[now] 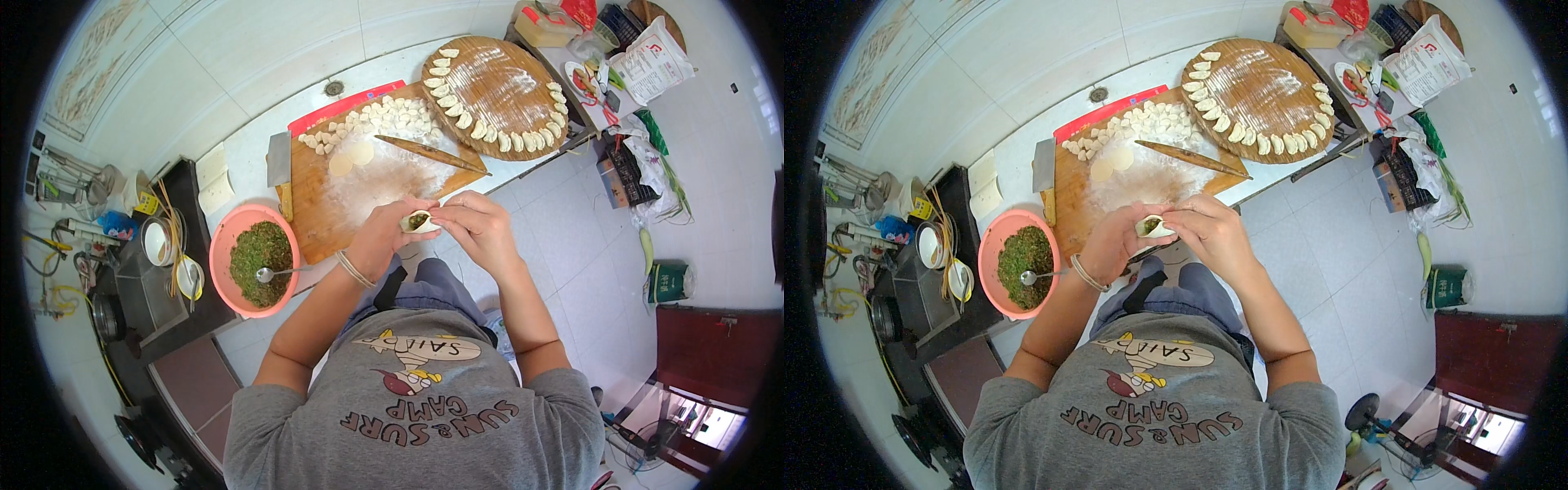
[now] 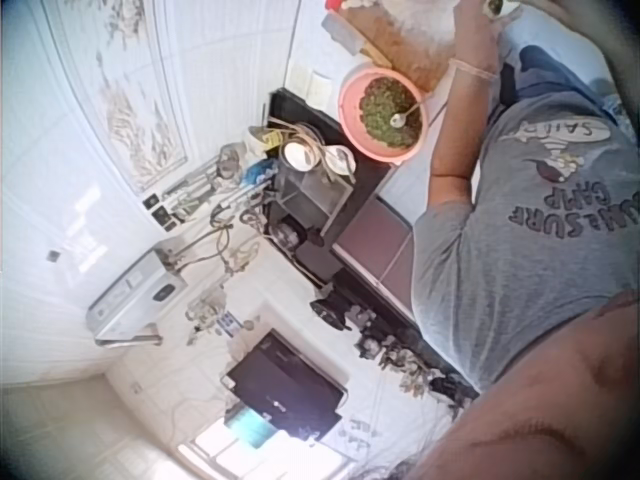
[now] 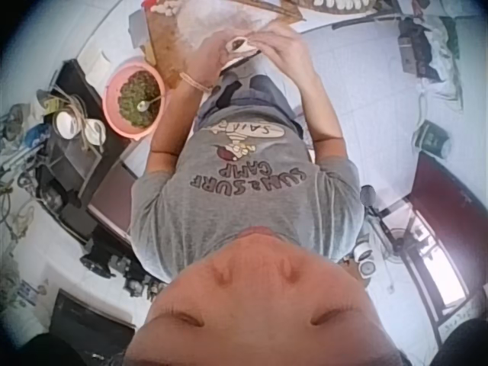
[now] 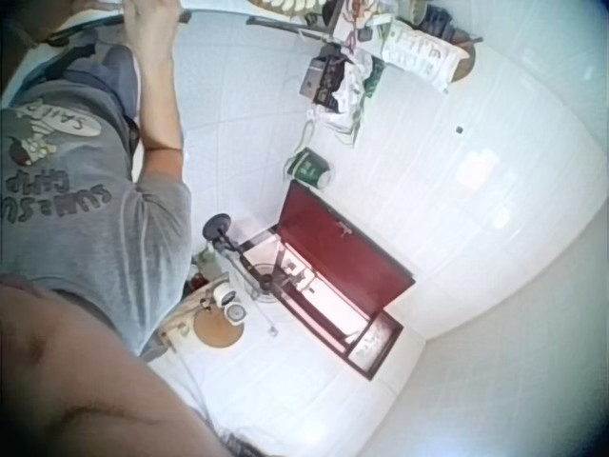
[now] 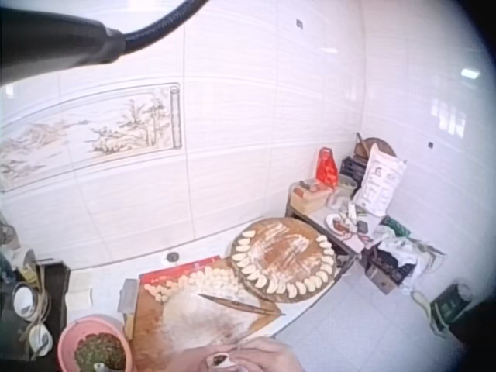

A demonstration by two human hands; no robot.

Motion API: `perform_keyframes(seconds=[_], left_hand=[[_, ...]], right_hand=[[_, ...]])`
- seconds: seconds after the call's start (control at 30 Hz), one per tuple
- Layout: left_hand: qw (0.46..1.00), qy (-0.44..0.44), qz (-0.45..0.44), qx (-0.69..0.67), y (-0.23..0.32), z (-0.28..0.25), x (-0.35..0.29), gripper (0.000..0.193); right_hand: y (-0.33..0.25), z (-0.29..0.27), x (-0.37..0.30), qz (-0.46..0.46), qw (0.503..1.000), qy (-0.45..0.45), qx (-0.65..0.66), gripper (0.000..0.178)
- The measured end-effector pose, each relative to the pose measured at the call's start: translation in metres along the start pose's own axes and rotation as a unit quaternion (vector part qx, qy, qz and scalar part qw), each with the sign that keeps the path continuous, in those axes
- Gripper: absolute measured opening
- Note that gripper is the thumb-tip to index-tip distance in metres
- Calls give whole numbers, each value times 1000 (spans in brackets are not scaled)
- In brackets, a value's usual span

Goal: The person prepares dumplings by scooping a green vegetable filling from a pink bowl onto round dough wrappers. They fold and pleat the edges of the dough to seal the filling inside, then place the finished dumplings onto a large wooden board. The process is repeated continuously throughout the video.

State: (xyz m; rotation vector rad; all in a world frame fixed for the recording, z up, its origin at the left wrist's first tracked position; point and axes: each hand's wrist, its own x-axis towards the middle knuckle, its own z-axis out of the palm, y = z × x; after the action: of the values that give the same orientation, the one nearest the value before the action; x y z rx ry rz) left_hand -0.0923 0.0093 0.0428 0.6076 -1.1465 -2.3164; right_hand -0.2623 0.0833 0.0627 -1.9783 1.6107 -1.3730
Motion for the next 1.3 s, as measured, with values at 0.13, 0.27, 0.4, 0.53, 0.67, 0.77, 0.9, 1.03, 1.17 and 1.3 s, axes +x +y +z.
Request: perform_keyframes(seconds=[0.13,0.27,0.4,0.53,0.67,0.77,0.9,1.03,1.17,1.3], left_hand=[[999,6,28,19,8,8,2,48],[967,-21,17,-252,-6,13,15,60],[976,10,22,-218,-14,15,20,61],[982,-17,1,-191,-11,13,21,60],[987,9,-21,-157,-11,17,21,59],[989,22,-33,-141,-9,19,20,59],[988,10,-34,-148,-11,16,20,60],[989,-1,-23,-149,-13,15,18,61],[992,-26,-5,-121,-13,12,19,61],[992,-29,-10,-121,-18,7,18,60]], right_hand=[[13,5,-10,87,989,74,98,20],[17,6,-9,131,983,64,114,19],[1,3,-1,134,986,57,75,24],[0,-3,9,139,987,18,76,26],[3,-6,11,201,974,-23,106,19],[7,-4,8,174,980,-6,99,15],[13,-4,7,95,995,18,37,12],[16,-3,7,34,998,54,-8,15],[-3,-8,15,128,990,35,45,18],[2,-10,17,134,990,-26,35,16]])
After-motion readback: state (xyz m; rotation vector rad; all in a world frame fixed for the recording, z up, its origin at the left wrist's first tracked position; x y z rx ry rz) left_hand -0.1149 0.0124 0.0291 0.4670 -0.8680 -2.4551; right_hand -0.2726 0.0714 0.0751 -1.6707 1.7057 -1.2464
